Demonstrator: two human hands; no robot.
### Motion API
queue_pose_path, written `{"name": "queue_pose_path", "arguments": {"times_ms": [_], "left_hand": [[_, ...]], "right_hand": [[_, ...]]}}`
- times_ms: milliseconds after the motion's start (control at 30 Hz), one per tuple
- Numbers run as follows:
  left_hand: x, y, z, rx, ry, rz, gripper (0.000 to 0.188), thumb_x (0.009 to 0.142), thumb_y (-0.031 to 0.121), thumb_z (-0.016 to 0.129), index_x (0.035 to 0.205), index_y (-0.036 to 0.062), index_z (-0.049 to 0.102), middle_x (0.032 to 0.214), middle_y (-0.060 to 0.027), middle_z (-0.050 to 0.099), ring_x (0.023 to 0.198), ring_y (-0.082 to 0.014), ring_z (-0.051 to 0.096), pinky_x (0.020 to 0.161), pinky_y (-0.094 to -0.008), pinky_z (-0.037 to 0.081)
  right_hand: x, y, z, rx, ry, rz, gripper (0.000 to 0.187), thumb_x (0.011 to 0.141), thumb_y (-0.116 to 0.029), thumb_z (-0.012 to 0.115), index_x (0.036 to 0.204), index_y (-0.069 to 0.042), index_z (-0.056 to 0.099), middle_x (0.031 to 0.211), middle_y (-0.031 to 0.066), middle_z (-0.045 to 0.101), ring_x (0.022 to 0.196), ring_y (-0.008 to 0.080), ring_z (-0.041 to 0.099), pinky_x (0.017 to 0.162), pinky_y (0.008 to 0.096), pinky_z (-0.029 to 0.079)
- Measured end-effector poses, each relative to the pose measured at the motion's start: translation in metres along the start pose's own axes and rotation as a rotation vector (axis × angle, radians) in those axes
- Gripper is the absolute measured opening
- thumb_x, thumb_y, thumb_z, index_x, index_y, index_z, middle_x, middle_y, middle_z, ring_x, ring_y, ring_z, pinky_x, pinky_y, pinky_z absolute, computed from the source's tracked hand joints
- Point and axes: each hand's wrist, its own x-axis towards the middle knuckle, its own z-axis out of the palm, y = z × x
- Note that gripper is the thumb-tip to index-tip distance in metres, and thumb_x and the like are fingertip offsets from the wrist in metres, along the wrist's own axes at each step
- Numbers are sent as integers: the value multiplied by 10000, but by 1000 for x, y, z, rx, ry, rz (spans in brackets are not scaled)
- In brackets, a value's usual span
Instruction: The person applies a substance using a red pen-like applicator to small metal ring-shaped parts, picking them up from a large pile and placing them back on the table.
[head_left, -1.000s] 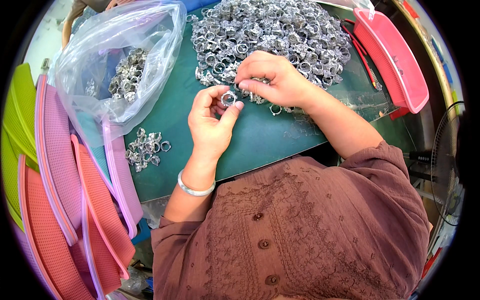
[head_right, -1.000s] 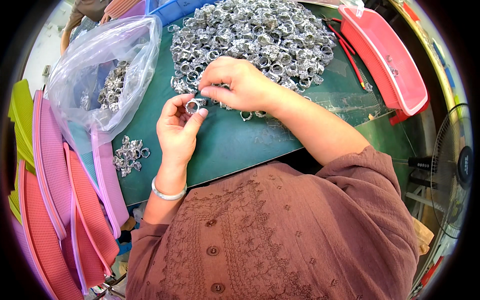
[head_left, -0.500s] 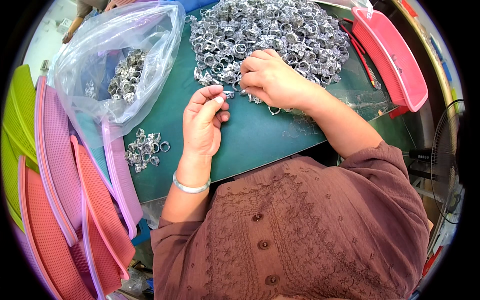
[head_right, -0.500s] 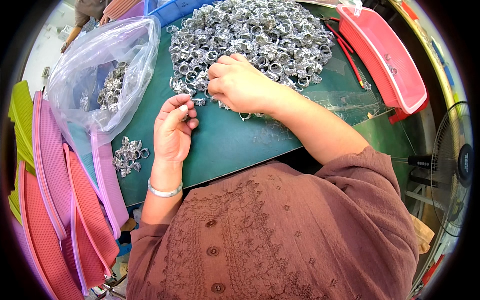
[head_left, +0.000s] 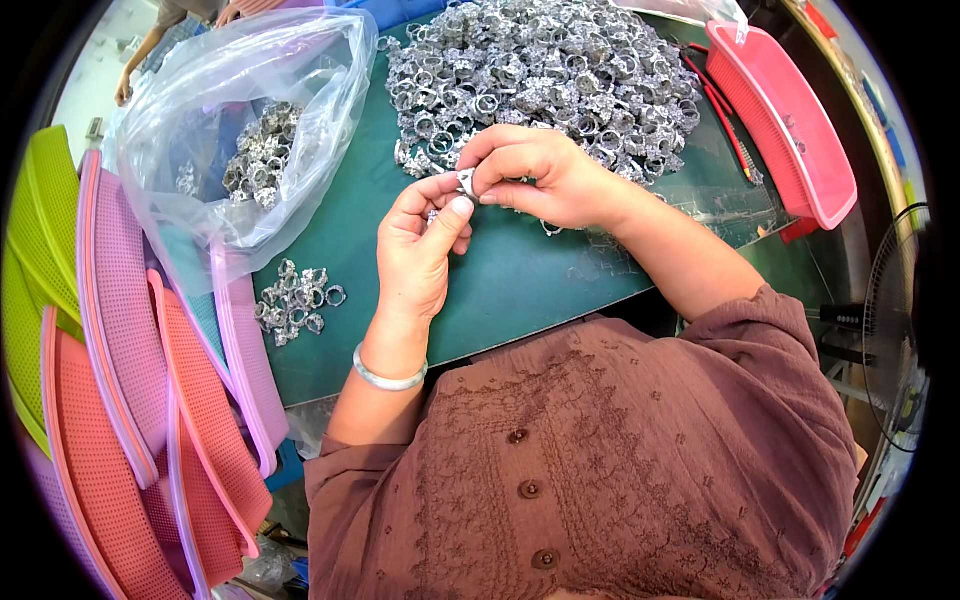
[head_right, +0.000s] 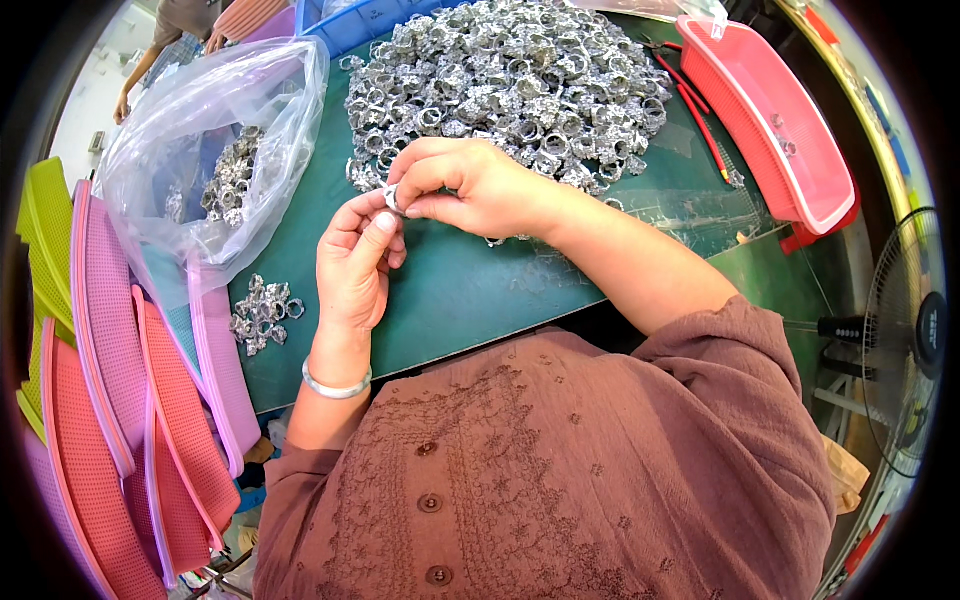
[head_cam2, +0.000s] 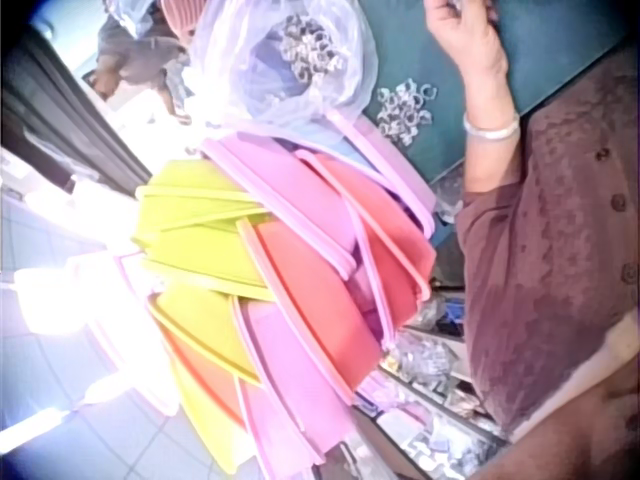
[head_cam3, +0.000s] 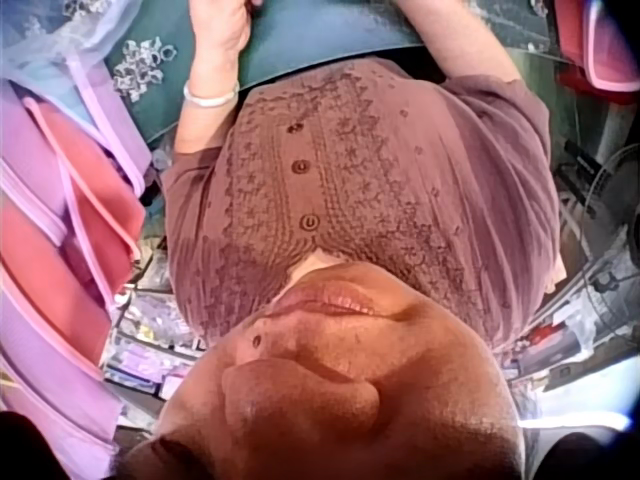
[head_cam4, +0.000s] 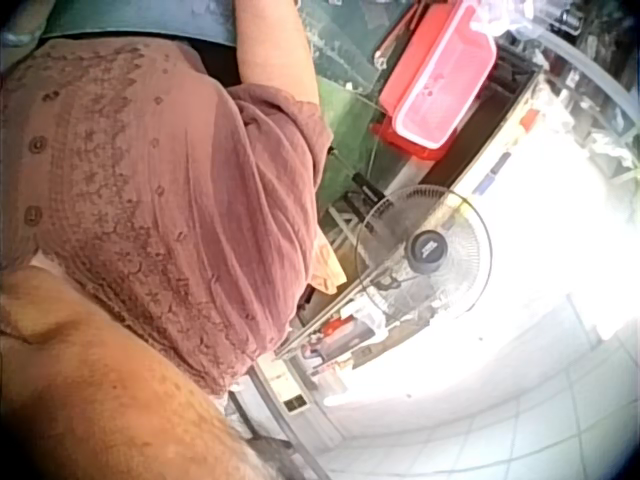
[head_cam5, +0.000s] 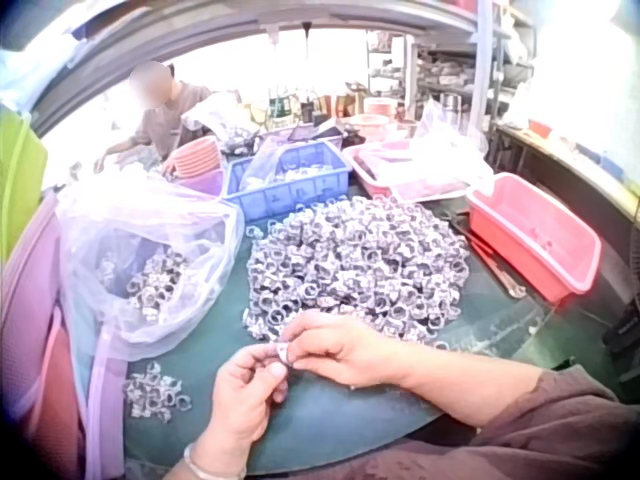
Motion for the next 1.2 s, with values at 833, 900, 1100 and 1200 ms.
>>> {"name": "queue_pose_path", "arguments": {"times_ms": [833, 900, 1100, 1200], "left_hand": [[-1, -4, 4, 98, -44, 228, 419, 736, -58, 630, 1107, 17, 451, 973, -46, 540, 808, -71, 487, 728, -187, 422], [-1, -5, 4, 122, -44, 250, 424, 732, -58, 635, 1107, 16, 452, 973, -48, 539, 799, -70, 484, 724, -185, 419], [-1, -6, 4, 176, -40, 294, 429, 727, -66, 637, 1106, 15, 452, 985, -53, 536, 797, -71, 474, 718, -185, 414], [-1, -6, 5, 170, -42, 291, 430, 726, -72, 633, 1106, 14, 452, 994, -57, 537, 800, -73, 473, 721, -186, 414]], "right_hand": [[-1, 0, 0, 37, 49, -2, 232, 699, -87, 667, 896, -24, 563, 856, 57, 563, 730, 158, 544, 641, 260, 465], [-1, 0, 0, 43, 52, -18, 235, 702, -95, 668, 900, -23, 565, 856, 61, 560, 734, 159, 542, 641, 261, 464], [-1, 0, 0, 61, 45, -28, 245, 706, -110, 673, 909, -21, 571, 855, 65, 558, 737, 165, 537, 640, 262, 464], [-1, 1, 0, 54, 46, -29, 239, 708, -112, 671, 909, -24, 577, 859, 63, 560, 734, 160, 536, 632, 259, 464]]}}
